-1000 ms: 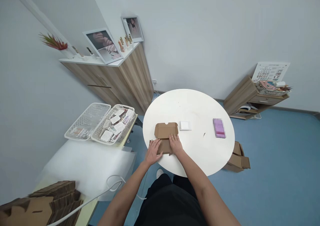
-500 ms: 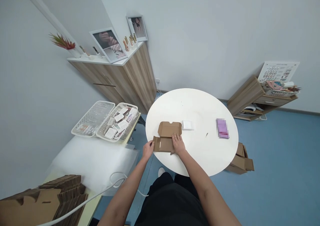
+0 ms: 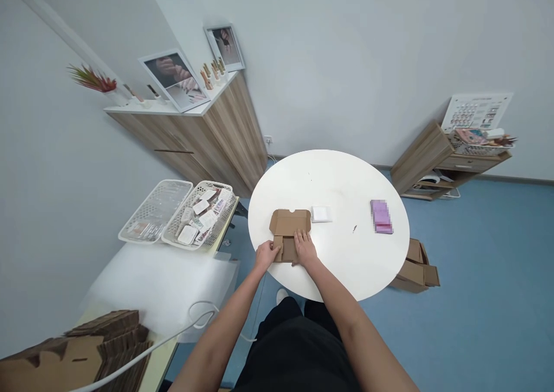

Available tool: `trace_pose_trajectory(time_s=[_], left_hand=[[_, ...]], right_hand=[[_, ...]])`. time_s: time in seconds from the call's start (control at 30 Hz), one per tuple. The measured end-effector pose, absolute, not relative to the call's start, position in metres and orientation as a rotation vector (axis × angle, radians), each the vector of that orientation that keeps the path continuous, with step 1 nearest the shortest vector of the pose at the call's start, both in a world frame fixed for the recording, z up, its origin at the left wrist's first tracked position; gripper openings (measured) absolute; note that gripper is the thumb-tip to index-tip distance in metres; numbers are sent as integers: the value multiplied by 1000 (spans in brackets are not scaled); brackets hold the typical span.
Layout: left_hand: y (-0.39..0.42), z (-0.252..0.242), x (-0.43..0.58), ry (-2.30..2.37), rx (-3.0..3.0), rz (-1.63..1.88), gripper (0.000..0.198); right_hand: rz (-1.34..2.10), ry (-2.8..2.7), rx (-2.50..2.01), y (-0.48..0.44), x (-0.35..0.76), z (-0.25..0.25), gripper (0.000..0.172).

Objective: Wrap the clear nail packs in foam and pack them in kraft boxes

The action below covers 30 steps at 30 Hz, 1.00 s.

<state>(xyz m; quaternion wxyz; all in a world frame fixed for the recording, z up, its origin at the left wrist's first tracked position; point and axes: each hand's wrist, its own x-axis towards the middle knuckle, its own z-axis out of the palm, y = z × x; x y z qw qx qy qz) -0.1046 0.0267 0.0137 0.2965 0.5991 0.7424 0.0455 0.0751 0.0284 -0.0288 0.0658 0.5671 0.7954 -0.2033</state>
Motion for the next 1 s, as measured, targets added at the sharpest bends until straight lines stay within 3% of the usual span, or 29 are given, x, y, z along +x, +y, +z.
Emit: trace_pose_trajectory(time_s=[0.43,0.67,0.73,0.87,1.0], left_hand=[[50,-2,-117,2066,1591,48,4],[45,-4,-112,1998,1686,148,11],[43,-3,-117,1945,1735,215,24],[40,-5,-130,1653,2092,409,78],[42,-16,-139,1409,2315,327,92]], right_hand=[[-662,2405,1680,34,74,-29,137],[-653,2408,1652,50,72,-29,137],[-669,2421,1633,59,73,-30,139],[-671,2467,1561,81,71,-32,143],[-654,2532,1481,102,68,-33,144]])
